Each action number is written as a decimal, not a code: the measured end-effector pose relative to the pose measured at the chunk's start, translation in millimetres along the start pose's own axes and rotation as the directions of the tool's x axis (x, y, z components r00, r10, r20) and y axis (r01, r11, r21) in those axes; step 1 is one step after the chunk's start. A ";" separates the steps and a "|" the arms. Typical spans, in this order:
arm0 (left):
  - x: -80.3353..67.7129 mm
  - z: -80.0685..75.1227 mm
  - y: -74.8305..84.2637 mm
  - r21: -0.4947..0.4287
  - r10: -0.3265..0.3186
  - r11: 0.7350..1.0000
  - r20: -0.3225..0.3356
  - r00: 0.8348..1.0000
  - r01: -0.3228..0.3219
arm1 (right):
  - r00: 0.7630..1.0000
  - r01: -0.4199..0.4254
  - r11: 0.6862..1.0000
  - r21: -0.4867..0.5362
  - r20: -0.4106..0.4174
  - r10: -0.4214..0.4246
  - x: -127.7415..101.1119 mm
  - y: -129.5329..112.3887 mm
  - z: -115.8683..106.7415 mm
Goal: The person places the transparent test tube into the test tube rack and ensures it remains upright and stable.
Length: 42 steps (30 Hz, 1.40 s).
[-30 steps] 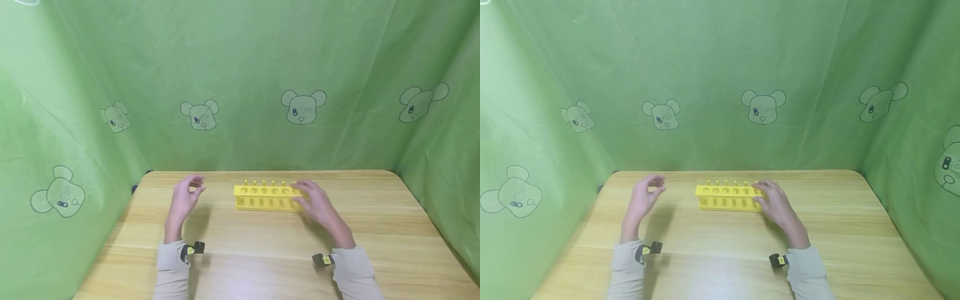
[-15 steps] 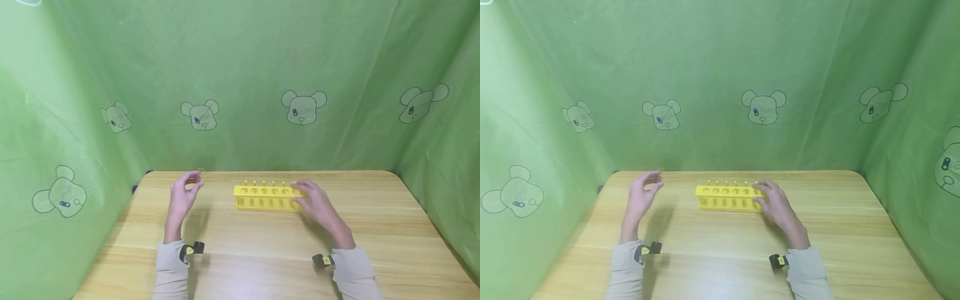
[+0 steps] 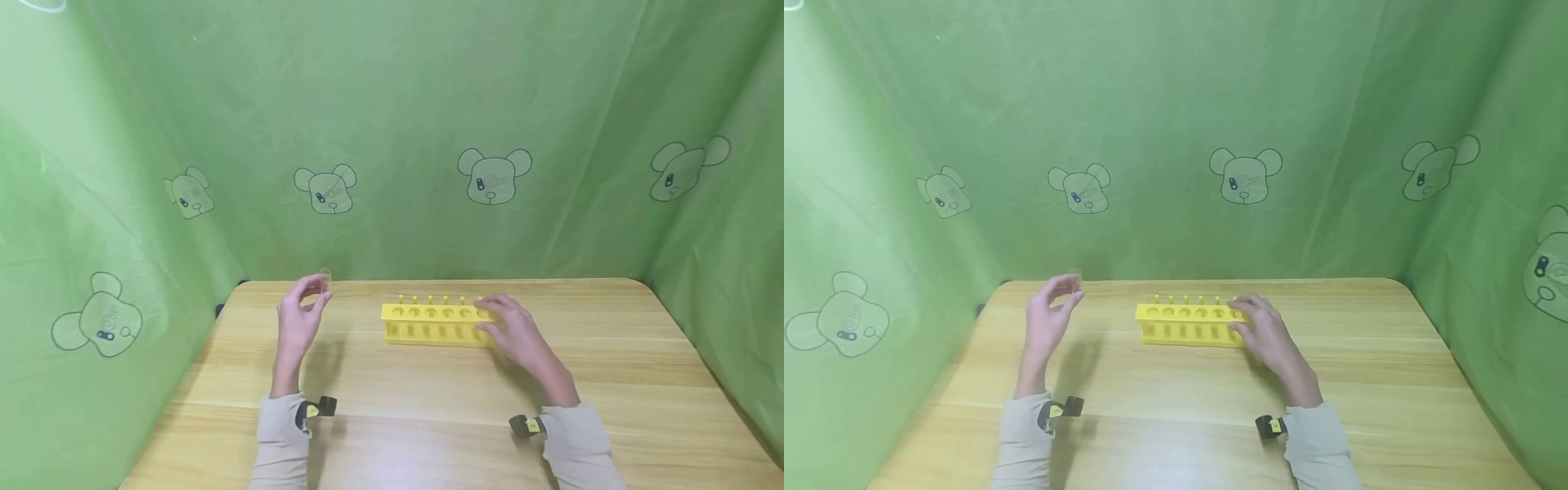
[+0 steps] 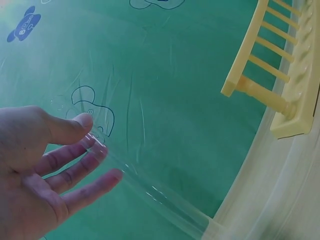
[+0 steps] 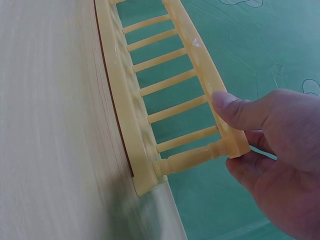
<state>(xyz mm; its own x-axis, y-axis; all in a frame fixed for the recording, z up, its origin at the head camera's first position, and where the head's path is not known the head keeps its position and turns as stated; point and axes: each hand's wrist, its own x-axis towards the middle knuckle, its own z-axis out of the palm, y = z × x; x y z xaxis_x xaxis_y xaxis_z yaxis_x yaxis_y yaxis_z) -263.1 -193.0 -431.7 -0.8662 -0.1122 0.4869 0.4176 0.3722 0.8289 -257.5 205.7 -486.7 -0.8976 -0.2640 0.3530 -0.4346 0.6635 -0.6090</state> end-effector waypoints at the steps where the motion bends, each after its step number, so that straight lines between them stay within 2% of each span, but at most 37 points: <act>1: -0.8 0.0 6.2 -0.006 0.003 1.000 -0.007 1.000 -0.003 | 1.000 0.001 1.000 0.002 0.000 -0.001 -0.1 0.0 0.0; 6: -4.7 -1.0 36.0 -0.014 0.005 1.000 -0.034 0.999 -0.005 | 1.000 0.005 1.000 0.003 0.002 -0.005 -0.6 -0.5 -0.3; 24: -2.5 5.8 45.2 -0.109 0.089 0.989 -0.127 0.988 -0.103 | 1.000 0.000 1.000 0.007 0.008 0.000 -2.5 1.1 0.6; 34: 0.5 12.9 48.9 -0.138 0.069 0.987 -0.134 0.989 -0.088 | 1.000 0.001 1.000 0.003 0.015 -0.001 -1.6 1.6 0.5; 42: 4.0 18.0 53.1 -0.148 0.087 0.983 -0.143 0.986 -0.108 | 1.000 0.004 1.000 -0.003 0.005 -0.004 -1.1 2.6 0.1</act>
<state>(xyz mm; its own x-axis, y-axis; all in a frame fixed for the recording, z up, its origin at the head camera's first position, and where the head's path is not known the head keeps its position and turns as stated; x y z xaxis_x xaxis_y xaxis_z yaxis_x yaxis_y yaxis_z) -249.4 -157.1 -390.7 -0.7785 -0.2102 0.5913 0.5447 0.2416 0.8031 -257.7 207.6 -488.7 -0.8962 -0.2697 0.3522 -0.4379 0.6646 -0.6054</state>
